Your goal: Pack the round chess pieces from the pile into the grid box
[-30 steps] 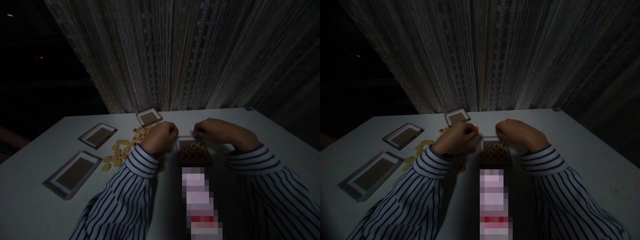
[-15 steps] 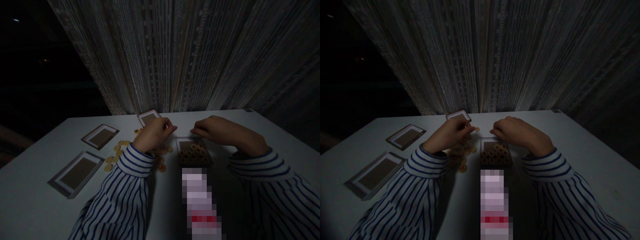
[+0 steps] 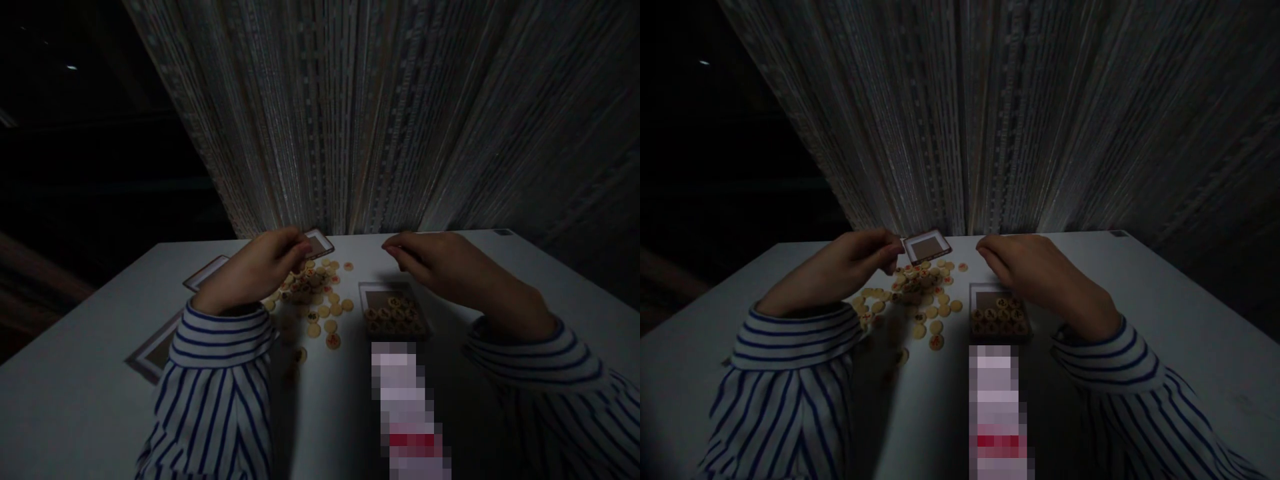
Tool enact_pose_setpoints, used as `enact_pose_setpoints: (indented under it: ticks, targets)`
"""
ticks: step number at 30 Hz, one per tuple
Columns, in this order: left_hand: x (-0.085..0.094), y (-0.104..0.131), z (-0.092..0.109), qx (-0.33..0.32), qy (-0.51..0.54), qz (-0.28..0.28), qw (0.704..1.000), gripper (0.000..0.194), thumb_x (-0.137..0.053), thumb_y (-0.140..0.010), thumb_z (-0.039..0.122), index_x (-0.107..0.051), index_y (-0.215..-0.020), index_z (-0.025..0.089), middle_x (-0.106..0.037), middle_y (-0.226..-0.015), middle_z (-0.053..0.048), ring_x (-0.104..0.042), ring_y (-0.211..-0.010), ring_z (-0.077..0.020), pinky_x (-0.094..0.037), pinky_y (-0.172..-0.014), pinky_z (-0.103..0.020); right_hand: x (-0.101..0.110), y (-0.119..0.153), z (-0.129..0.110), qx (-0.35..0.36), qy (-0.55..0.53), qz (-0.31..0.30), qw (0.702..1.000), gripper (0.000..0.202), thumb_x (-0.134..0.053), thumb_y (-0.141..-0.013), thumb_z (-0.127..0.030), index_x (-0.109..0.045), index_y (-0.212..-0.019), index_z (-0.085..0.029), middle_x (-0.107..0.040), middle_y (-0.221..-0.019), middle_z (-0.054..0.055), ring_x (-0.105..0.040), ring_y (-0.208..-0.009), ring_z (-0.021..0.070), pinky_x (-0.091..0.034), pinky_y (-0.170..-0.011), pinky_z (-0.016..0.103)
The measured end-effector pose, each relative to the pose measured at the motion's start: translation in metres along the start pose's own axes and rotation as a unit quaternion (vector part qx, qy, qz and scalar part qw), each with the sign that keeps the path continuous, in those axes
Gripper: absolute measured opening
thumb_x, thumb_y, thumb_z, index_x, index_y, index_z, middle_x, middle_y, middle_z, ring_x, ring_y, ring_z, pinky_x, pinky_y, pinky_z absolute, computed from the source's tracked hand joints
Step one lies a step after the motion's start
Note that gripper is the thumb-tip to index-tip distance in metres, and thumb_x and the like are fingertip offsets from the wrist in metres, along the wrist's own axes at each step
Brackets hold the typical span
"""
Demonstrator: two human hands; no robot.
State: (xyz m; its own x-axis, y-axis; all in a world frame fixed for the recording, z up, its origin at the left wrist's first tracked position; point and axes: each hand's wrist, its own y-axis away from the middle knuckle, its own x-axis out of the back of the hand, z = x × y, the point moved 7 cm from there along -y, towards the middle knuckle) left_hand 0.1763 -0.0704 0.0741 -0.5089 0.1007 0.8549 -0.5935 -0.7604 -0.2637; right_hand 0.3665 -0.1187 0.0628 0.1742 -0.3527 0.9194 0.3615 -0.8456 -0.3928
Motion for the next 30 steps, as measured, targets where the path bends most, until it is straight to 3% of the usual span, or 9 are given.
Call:
enact_pose_setpoints:
  ticks: [3,10,21,30]
  targets:
    - [0.011,0.012,0.0,-0.018,0.027,-0.009,0.999,0.025,-0.044,-0.085,0.033,-0.062,-0.083,0.016,-0.064,-0.076,-0.001,-0.058,-0.071,-0.013,-0.045,-0.064,-0.022,0.007,0.0,-0.008,0.011,-0.015,0.041,0.999,0.027,-0.038,-0.09,-0.028,-0.061,-0.095,-0.017,-0.068,-0.083,0.005,-0.061,-0.07,0.0158,-0.041,-0.061,0.027]
    - [0.037,0.032,0.007,-0.009,0.031,0.049,0.998,0.021,-0.054,-0.08,0.033,-0.068,-0.08,0.018,-0.068,-0.076,-0.001,-0.061,-0.07,-0.0143,-0.047,-0.064,-0.022,0.007,0.001,-0.028,0.031,-0.072,0.08,0.994,0.026,-0.041,-0.087,-0.022,-0.06,-0.103,-0.015,-0.068,-0.093,0.006,-0.062,-0.078,0.0154,-0.045,-0.066,0.027]
    - [0.047,0.041,0.013,-0.01,0.012,0.086,0.996,0.019,-0.055,-0.08,0.03,-0.067,-0.086,0.017,-0.067,-0.079,0.0,-0.059,-0.067,-0.0127,-0.043,-0.055,-0.02,0.004,-0.025,-0.069,0.056,-0.092,0.021,0.994,0.03,-0.04,-0.084,-0.022,-0.062,-0.105,-0.021,-0.068,-0.096,0.003,-0.061,-0.085,0.017,-0.043,-0.073,0.028]
    - [0.047,0.044,0.014,-0.004,-0.005,0.086,0.996,0.019,-0.054,-0.081,0.03,-0.067,-0.088,0.019,-0.067,-0.079,0.001,-0.06,-0.068,-0.0122,-0.044,-0.057,-0.018,-0.018,-0.03,-0.072,0.032,-0.047,-0.015,0.998,0.029,-0.038,-0.087,-0.028,-0.063,-0.1,-0.02,-0.069,-0.087,0.004,-0.061,-0.076,0.0179,-0.039,-0.064,0.028]
